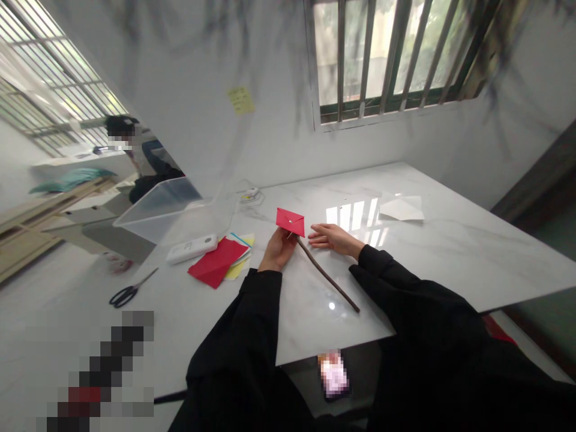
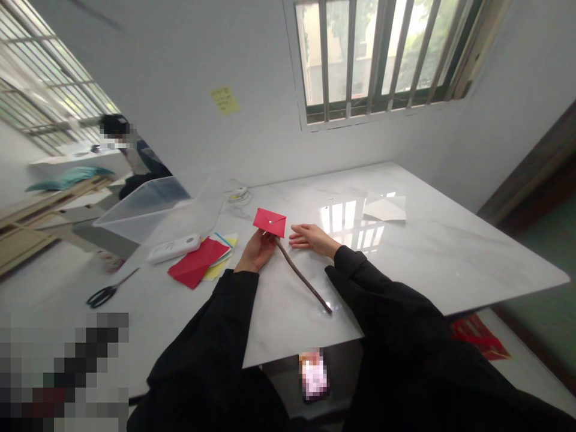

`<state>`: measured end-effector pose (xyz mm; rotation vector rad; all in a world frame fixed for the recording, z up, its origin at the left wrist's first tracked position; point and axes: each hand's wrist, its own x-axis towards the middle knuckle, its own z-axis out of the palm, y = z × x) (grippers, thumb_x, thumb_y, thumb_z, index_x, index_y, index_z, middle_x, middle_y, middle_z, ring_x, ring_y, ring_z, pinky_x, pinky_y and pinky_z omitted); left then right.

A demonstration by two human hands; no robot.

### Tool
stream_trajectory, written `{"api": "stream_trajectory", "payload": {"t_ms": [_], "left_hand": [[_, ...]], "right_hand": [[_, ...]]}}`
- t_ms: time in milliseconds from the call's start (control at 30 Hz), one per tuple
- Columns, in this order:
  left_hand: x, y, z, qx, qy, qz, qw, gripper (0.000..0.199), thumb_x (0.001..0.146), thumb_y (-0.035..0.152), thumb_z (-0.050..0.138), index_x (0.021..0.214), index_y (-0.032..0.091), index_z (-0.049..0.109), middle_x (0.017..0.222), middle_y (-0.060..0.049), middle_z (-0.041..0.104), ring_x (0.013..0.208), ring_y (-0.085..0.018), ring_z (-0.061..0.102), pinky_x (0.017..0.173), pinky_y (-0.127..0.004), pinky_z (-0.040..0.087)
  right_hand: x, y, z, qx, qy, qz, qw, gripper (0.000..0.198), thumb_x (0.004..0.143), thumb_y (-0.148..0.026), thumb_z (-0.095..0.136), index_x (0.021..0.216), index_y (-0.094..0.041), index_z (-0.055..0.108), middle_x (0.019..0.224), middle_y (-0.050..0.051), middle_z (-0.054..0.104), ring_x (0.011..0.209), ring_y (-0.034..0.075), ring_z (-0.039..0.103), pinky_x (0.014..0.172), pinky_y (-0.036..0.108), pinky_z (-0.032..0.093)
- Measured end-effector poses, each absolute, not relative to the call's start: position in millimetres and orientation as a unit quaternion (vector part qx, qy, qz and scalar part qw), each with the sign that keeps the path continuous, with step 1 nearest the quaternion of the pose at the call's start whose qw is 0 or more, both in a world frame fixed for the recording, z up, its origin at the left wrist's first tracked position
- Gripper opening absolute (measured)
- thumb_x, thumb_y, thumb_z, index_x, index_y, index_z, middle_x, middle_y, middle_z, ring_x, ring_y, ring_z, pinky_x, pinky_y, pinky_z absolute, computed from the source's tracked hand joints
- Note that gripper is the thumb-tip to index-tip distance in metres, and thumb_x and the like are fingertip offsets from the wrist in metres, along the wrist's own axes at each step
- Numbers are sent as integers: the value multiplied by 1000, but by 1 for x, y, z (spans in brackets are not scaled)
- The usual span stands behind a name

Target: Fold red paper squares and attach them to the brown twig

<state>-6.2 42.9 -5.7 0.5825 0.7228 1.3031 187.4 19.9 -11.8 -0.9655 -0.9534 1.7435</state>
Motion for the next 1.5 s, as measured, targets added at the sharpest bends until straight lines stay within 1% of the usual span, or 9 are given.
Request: {"api": "stream_trajectory", "payload": {"t_ms": [133,367,500,667,933,1100,1233,1367,1500], "left_hand": [[-1,43,-9,273,316,565,712,12,84,18,74,95,15,71,85,-4,73,77,-14,67,75,-24,54],[1,43,-12,280,313,553,720,7,87,19,73,91,13,71,88,-5,74,79,-14,67,79,-25,55],[2,45,-13,277,318,545,725,8,87,19,71,93,13,71,88,-6,74,79,-15,68,80,-26,55],[3,47,-14,268,331,548,720,11,87,13,67,97,13,72,84,-6,73,76,-16,66,78,-27,54],[6,43,-10,279,334,560,705,12,84,6,66,92,14,70,72,-2,66,62,-12,57,62,-23,49],[7,46,-13,302,349,555,692,8,79,8,70,85,14,69,66,0,62,59,-11,53,58,-24,45],[5,49,-18,352,377,571,639,11,73,13,76,78,15,67,66,0,63,61,-11,53,62,-24,45],[0,52,-23,400,420,572,580,27,67,24,85,90,15,73,79,-3,72,73,-13,63,76,-26,51],[-6,57,-26,475,503,556,462,32,71,36,82,95,15,76,86,-7,76,73,-16,65,74,-29,53]], "right_hand": [[168,38,-10,-355,-343,734,467,24,96,-35,69,104,-13,66,96,12,74,78,15,73,78,27,62],[163,36,-6,-303,-331,760,471,11,94,-16,66,105,-14,68,97,7,75,82,14,70,80,25,58],[167,34,-6,-306,-322,762,471,9,94,-14,65,101,-15,69,91,6,75,78,13,68,77,24,56],[166,39,-14,-301,-328,755,481,9,94,-16,65,102,-15,70,95,6,75,82,14,69,80,26,56],[169,43,-18,-295,-339,744,494,13,93,-18,67,105,-17,70,99,6,75,84,14,69,79,25,57],[171,43,-20,-303,-327,743,499,14,92,-16,66,105,-18,71,97,6,75,82,13,69,76,23,57],[171,45,-21,-299,-319,738,514,15,90,-16,66,105,-18,70,94,4,75,81,13,69,71,22,56],[176,50,-23,-328,-312,697,556,15,86,-19,72,100,-19,68,91,2,74,78,13,68,68,22,54],[181,55,-28,-375,-357,629,581,19,79,-25,75,96,-19,68,86,1,72,76,13,66,65,22,51]]}}
